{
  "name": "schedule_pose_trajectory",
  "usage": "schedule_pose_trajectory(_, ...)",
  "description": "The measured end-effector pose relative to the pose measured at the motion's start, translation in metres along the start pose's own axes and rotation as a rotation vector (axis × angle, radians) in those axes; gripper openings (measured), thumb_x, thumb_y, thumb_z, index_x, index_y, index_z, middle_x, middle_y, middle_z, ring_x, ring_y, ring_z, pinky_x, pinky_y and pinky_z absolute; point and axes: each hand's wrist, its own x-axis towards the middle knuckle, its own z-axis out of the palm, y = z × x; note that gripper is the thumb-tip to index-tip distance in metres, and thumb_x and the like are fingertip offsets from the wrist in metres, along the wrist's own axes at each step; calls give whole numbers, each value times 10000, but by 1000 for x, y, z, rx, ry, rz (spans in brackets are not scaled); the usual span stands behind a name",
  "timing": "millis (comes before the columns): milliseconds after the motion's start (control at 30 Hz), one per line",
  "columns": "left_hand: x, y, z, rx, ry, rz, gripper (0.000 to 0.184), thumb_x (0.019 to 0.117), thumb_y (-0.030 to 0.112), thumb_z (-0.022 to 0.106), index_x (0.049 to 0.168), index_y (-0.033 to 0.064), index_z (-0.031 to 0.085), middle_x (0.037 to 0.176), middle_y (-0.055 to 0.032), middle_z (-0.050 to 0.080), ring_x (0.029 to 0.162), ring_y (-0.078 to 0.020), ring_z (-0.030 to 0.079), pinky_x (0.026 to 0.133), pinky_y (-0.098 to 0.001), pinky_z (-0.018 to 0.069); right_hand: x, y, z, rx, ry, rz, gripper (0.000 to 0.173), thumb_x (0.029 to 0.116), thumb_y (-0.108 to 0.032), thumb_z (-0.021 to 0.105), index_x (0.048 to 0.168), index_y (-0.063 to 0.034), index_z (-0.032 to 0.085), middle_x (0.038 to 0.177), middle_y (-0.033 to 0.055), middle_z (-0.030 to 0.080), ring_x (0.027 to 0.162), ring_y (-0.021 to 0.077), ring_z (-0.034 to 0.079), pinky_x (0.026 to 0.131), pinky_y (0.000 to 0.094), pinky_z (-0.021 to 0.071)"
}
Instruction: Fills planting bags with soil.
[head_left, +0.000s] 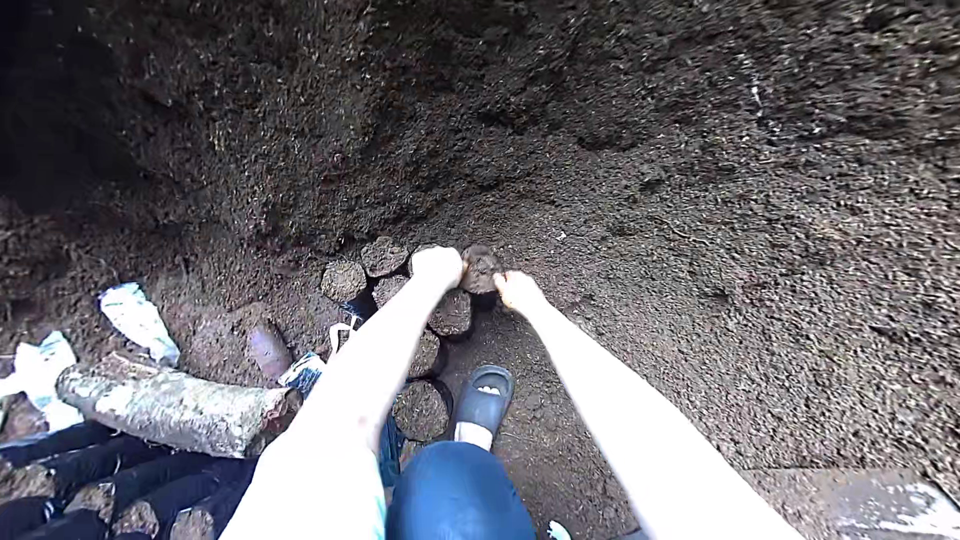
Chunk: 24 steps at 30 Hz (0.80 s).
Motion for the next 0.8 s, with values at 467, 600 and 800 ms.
schedule_pose_trajectory(467, -97, -194, 122, -891, 578, -182, 443, 1125, 354, 371, 1179, 2, 634, 957, -205, 688, 905, -367, 679, 855, -618, 510, -145, 247, -1, 406, 132, 227, 424, 1120, -290, 396, 1367, 18, 552, 1257, 192, 668, 1016, 242, 704, 874, 430, 581)
schedule_pose_trajectory(600, -140, -255, 242, -916, 348, -565, 497, 1128, 337, 337, 1180, -39, 657, 1070, -230, 701, 1035, -367, 677, 954, -577, 503, -219, 304, 22, 514, 197, 529, 469, 1135, -299, 309, 1434, 30, 457, 1277, 192, 617, 955, 182, 673, 814, 361, 560)
schedule_pose_trajectory(800, -160, -216, 342, -895, 12, -928, 927, 885, 477, 781, 1579, 48, 342, 1567, -285, 401, 1430, -472, 422, 1113, -638, 409, -234, 314, 35, 403, 152, 602, 457, 1126, -301, 349, 1436, 20, 450, 1330, 207, 597, 991, 213, 675, 828, 390, 549)
